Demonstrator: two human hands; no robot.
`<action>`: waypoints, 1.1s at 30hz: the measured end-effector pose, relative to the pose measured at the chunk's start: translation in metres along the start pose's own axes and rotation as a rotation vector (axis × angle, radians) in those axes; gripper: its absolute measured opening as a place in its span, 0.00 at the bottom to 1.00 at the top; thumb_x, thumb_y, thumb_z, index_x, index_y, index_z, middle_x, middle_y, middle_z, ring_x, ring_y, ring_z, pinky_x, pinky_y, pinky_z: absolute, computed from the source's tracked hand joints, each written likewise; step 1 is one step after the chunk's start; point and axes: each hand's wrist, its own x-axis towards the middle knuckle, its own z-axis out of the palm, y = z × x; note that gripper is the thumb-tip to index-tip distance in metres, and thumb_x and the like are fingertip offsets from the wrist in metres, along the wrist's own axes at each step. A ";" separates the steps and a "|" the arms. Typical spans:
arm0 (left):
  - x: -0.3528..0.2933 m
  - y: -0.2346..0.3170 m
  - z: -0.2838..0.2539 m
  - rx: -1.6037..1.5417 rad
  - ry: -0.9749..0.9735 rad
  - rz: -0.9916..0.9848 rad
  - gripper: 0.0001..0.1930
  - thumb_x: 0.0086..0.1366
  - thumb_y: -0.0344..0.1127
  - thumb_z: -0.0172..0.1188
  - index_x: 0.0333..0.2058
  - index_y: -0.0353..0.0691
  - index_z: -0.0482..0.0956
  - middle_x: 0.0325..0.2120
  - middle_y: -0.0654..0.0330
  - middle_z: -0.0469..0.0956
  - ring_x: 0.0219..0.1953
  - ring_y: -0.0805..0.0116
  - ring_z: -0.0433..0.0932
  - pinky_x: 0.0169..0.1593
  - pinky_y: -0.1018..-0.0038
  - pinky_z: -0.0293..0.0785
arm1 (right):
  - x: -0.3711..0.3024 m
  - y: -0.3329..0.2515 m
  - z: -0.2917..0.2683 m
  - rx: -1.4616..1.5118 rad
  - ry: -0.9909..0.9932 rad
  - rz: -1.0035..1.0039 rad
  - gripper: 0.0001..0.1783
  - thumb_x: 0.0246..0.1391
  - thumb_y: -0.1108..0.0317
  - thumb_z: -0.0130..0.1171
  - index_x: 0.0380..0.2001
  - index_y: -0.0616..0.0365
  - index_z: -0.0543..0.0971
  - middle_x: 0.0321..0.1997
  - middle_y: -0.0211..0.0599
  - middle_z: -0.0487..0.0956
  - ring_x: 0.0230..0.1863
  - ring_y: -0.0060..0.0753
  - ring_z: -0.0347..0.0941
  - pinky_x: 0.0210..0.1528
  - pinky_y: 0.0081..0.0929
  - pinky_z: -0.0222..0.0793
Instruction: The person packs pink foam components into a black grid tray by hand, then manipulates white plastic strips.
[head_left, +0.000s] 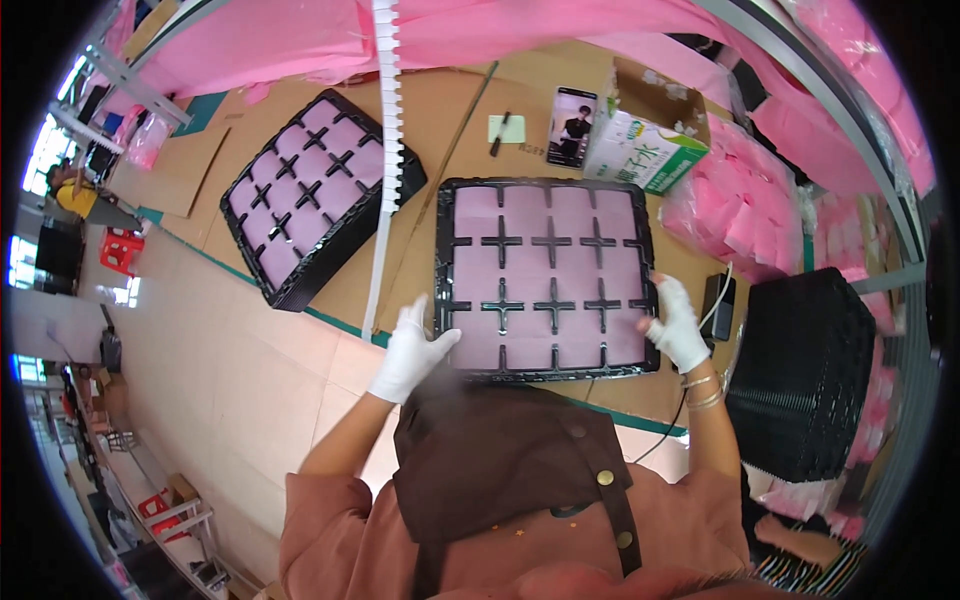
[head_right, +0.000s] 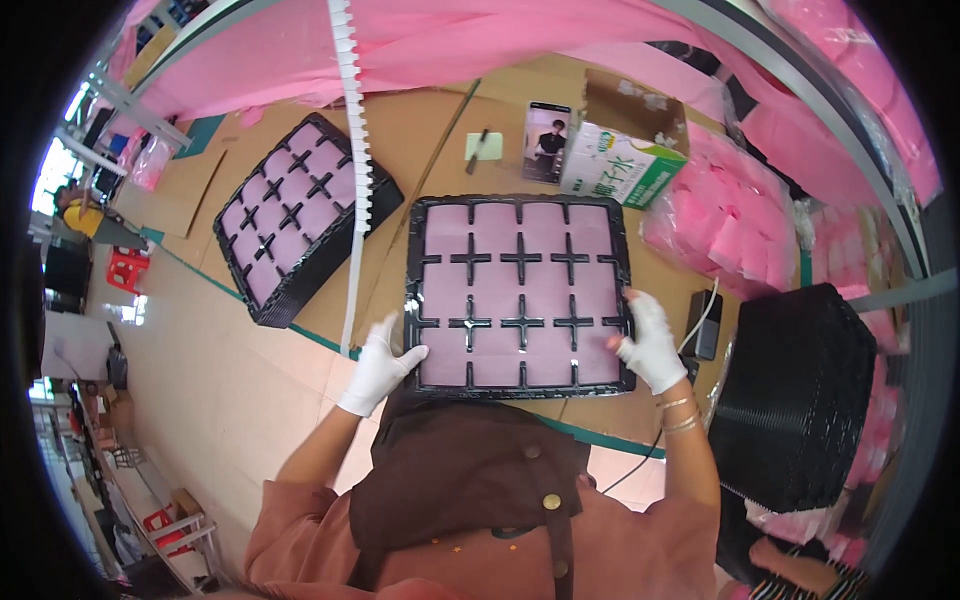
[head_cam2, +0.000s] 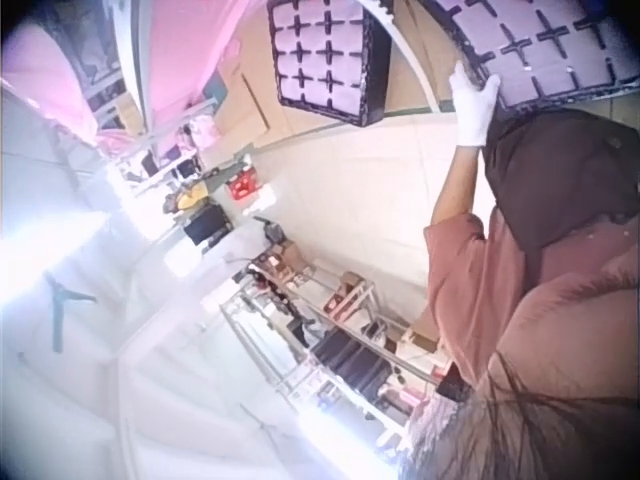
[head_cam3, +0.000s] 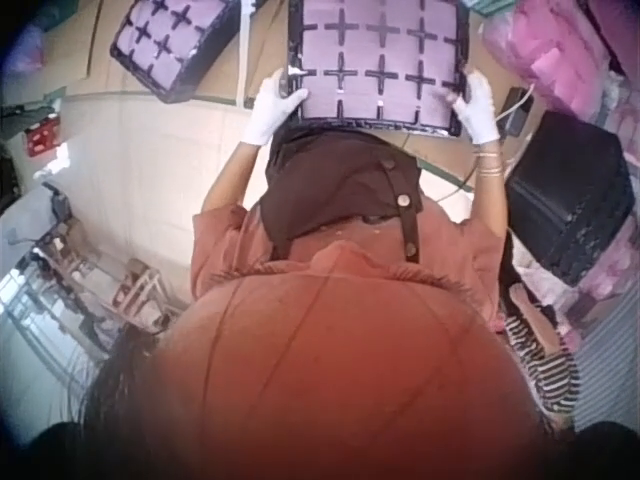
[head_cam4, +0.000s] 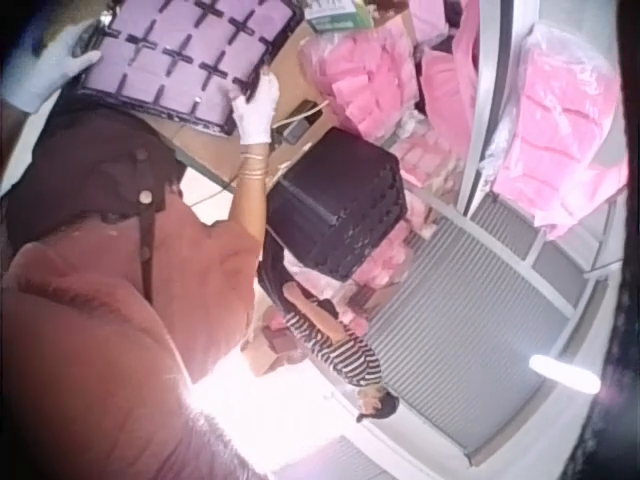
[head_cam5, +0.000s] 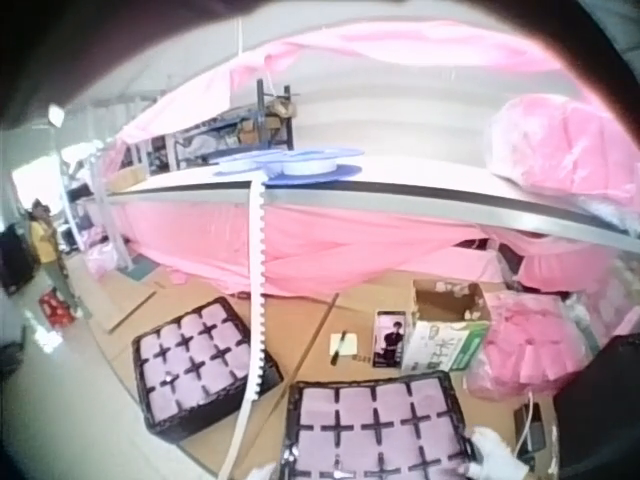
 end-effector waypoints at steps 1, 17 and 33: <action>-0.002 -0.017 0.010 -0.107 0.006 -0.005 0.32 0.49 0.41 0.69 0.53 0.35 0.71 0.39 0.47 0.72 0.35 0.60 0.75 0.39 0.71 0.73 | -0.003 0.008 0.009 0.041 0.043 0.227 0.33 0.46 0.56 0.66 0.50 0.67 0.71 0.49 0.49 0.73 0.50 0.47 0.70 0.54 0.36 0.64; -0.025 -0.017 0.027 0.003 0.322 0.238 0.22 0.57 0.36 0.59 0.50 0.37 0.69 0.37 0.45 0.71 0.39 0.45 0.74 0.42 0.59 0.72 | -0.031 0.021 0.018 0.903 0.512 0.670 0.24 0.63 0.47 0.47 0.30 0.59 0.76 0.24 0.22 0.71 0.26 0.16 0.63 0.31 0.18 0.60; -0.054 -0.137 -0.185 -1.202 0.897 0.128 0.22 0.63 0.30 0.54 0.56 0.36 0.68 0.47 0.61 0.74 0.47 0.71 0.73 0.52 0.74 0.69 | 0.162 -0.197 0.156 1.665 -0.601 0.348 0.40 0.52 0.61 0.59 0.65 0.57 0.54 0.56 0.42 0.70 0.32 0.35 0.76 0.36 0.28 0.72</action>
